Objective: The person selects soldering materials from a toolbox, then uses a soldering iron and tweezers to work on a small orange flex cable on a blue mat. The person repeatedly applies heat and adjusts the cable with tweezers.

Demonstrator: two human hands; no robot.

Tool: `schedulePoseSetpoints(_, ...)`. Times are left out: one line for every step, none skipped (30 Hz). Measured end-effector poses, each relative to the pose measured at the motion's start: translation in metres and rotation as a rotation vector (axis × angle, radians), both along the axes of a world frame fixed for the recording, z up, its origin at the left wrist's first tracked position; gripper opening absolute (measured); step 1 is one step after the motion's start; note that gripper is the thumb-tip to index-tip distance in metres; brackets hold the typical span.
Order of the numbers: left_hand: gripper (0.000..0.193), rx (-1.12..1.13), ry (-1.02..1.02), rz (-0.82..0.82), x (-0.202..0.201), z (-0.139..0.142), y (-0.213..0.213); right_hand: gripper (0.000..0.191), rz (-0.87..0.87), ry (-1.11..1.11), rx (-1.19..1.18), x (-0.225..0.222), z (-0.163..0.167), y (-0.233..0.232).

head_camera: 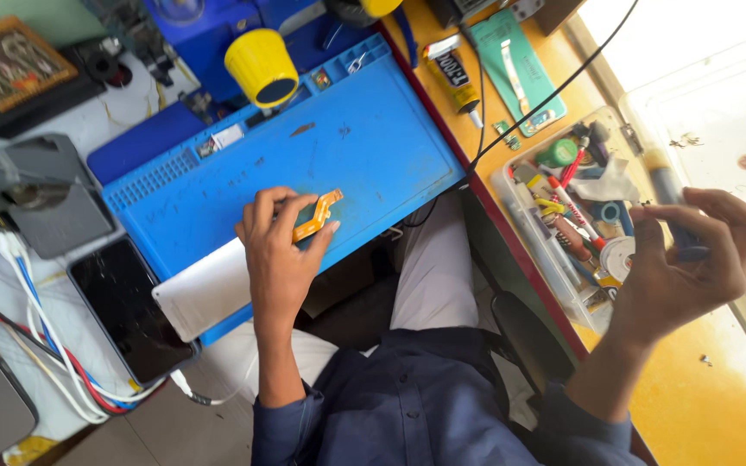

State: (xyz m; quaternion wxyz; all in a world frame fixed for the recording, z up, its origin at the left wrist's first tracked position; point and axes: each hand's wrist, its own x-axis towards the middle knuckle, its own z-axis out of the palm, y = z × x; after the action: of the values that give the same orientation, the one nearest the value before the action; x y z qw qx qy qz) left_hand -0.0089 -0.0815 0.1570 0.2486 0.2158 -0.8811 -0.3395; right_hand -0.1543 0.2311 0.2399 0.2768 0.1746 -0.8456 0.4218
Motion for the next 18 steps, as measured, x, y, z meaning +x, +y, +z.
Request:
schedulePoseSetpoints(0.041, 0.012, 0.002, -0.014, 0.001, 0.000, -0.002, 0.019, -0.072, 0.005, 0.099, 0.000, 0.000, 0.005)
schedulePoseSetpoints(0.041, 0.025, 0.001, -0.025, 0.002, 0.001, -0.004, 0.017, -0.114, -0.062, 0.115, 0.001, 0.001, 0.008)
schedulePoseSetpoints(0.040, 0.038, 0.000, -0.036, 0.002, 0.001, -0.005, 0.016, -0.151, -0.130, 0.130, 0.003, 0.002, 0.008)
schedulePoseSetpoints(0.039, 0.036, -0.001, -0.043, 0.003, 0.001, -0.007, 0.016, -0.138, -0.083, 0.261, 0.005, 0.003, 0.006)
schedulePoseSetpoints(0.037, 0.036, -0.004, -0.049, 0.003, 0.000, -0.007, 0.018, -0.122, -0.039, 0.393, 0.009, 0.004, 0.002)
schedulePoseSetpoints(0.036, 0.037, -0.007, -0.052, 0.003, 0.000, -0.008, 0.020, -0.103, 0.004, 0.525, 0.011, 0.007, -0.002)
schedulePoseSetpoints(0.034, 0.038, 0.002, -0.052, 0.003, -0.001, -0.008, 0.024, -0.116, 0.028, 0.584, 0.015, 0.010, -0.006)
schedulePoseSetpoints(0.033, 0.037, 0.011, -0.049, 0.003, -0.002, -0.008, 0.030, -0.127, 0.054, 0.640, 0.019, 0.012, -0.010)
schedulePoseSetpoints(0.031, 0.036, 0.017, -0.044, 0.003, -0.003, -0.008, 0.036, -0.135, 0.076, 0.696, 0.022, 0.015, -0.015)
schedulePoseSetpoints(0.030, 0.048, 0.020, -0.035, 0.003, -0.005, -0.008, 0.033, -0.075, 0.032, 0.614, 0.022, 0.016, -0.020)
schedulePoseSetpoints(0.028, 0.059, 0.024, -0.030, 0.003, -0.006, -0.009, 0.030, -0.020, -0.011, 0.530, 0.022, 0.016, -0.027)
schedulePoseSetpoints(0.027, 0.071, 0.031, -0.027, 0.003, -0.007, -0.009, 0.027, 0.033, -0.051, 0.446, 0.021, 0.017, -0.033)
schedulePoseSetpoints(0.027, 0.072, 0.034, -0.022, 0.003, -0.008, -0.009, 0.028, 0.122, -0.145, 0.263, 0.017, 0.015, -0.042)
schedulePoseSetpoints(0.027, 0.074, 0.033, -0.017, 0.003, -0.010, -0.010, 0.029, 0.211, -0.239, 0.079, 0.009, 0.010, -0.057)
schedulePoseSetpoints(0.027, 0.076, 0.035, -0.015, 0.003, -0.011, -0.010, 0.031, 0.298, -0.289, -0.002, -0.003, 0.006, -0.072)
schedulePoseSetpoints(0.027, 0.076, 0.029, -0.008, 0.002, -0.012, -0.011, 0.033, 0.384, -0.337, -0.083, -0.018, 0.002, -0.089)
schedulePoseSetpoints(0.027, 0.075, 0.022, -0.001, 0.002, -0.013, -0.011, 0.043, 0.452, -0.359, -0.161, -0.039, -0.004, -0.112)
schedulePoseSetpoints(0.027, 0.073, 0.016, 0.008, 0.002, -0.014, -0.011, 0.055, 0.479, -0.401, -0.177, -0.060, -0.007, -0.133)
